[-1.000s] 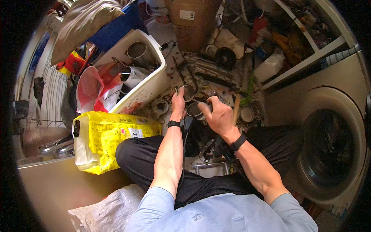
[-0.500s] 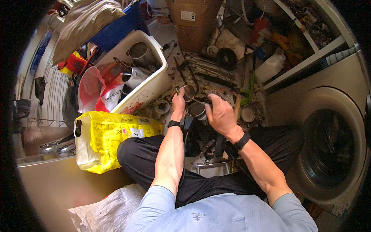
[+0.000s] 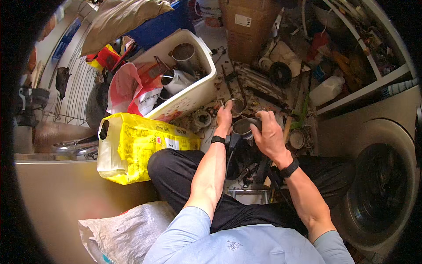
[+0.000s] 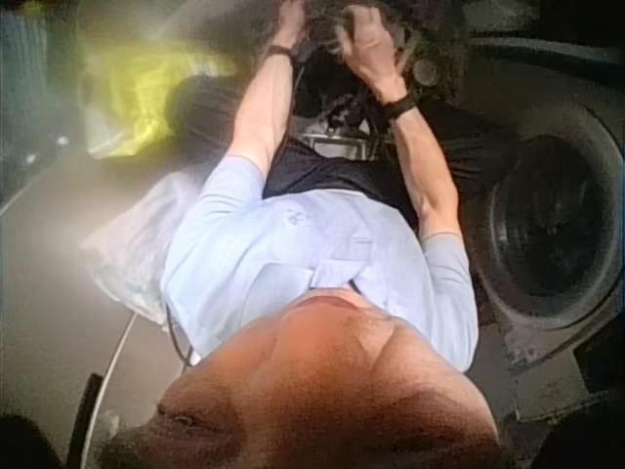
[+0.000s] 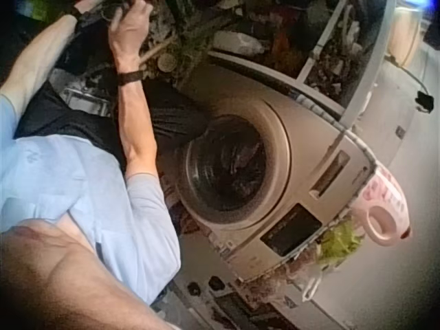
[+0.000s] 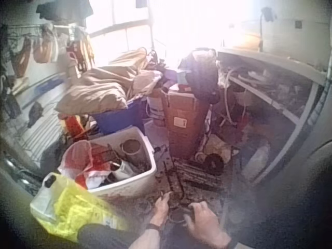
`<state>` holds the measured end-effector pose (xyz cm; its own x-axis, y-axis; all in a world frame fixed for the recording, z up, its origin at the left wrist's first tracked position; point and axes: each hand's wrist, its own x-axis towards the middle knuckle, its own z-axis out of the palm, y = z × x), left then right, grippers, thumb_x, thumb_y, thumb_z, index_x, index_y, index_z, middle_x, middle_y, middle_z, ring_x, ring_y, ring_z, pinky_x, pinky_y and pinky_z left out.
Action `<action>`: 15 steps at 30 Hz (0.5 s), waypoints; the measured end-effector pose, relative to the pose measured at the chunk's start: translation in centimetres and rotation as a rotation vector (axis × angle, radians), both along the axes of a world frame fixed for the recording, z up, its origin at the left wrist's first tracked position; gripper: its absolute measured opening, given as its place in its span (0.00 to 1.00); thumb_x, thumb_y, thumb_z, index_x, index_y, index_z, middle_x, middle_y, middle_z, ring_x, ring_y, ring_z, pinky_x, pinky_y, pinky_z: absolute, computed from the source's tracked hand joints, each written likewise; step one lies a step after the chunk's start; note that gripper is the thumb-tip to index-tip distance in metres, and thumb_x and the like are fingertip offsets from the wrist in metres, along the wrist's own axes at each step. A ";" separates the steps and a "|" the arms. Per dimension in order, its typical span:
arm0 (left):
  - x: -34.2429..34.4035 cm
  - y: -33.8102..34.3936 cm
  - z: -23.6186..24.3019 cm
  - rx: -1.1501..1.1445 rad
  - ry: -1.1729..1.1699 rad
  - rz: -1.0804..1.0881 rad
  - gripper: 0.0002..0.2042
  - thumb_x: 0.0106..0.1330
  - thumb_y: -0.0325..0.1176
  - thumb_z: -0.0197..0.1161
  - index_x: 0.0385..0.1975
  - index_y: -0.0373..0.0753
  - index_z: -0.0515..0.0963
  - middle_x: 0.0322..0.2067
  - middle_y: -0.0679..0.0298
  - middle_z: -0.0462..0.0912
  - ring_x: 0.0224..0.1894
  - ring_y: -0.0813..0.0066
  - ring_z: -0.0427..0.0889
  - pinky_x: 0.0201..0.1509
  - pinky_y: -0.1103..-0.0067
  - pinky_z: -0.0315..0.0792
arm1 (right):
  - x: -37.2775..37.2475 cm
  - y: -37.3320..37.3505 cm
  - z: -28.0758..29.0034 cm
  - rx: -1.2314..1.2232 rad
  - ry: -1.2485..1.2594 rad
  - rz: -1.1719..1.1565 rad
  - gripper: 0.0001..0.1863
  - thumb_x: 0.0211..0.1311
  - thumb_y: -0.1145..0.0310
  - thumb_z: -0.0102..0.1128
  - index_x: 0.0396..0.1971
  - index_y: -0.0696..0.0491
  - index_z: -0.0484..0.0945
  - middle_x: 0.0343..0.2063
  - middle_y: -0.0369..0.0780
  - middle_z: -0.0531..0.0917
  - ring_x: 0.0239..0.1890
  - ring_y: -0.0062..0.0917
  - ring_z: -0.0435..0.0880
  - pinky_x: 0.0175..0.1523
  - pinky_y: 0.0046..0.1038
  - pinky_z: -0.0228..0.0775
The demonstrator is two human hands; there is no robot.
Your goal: The person disassembles the base of a black electric kettle while sitting on the floor, using pliers to pull at internal wires and a screwdriver to remove screws from the bottom of the unit.
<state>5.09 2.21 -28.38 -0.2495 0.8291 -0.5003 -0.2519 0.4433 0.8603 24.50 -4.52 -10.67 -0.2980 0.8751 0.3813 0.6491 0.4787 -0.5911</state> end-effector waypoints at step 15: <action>-1.1 1.1 -3.6 0.049 -0.033 0.097 0.26 0.80 0.51 0.58 0.60 0.31 0.77 0.54 0.56 0.84 0.50 0.62 0.83 0.54 0.62 0.77 | -1.0 -0.1 -0.1 -0.167 0.052 -0.094 0.17 0.63 0.79 0.63 0.51 0.57 0.74 0.46 0.51 0.76 0.43 0.53 0.82 0.46 0.47 0.77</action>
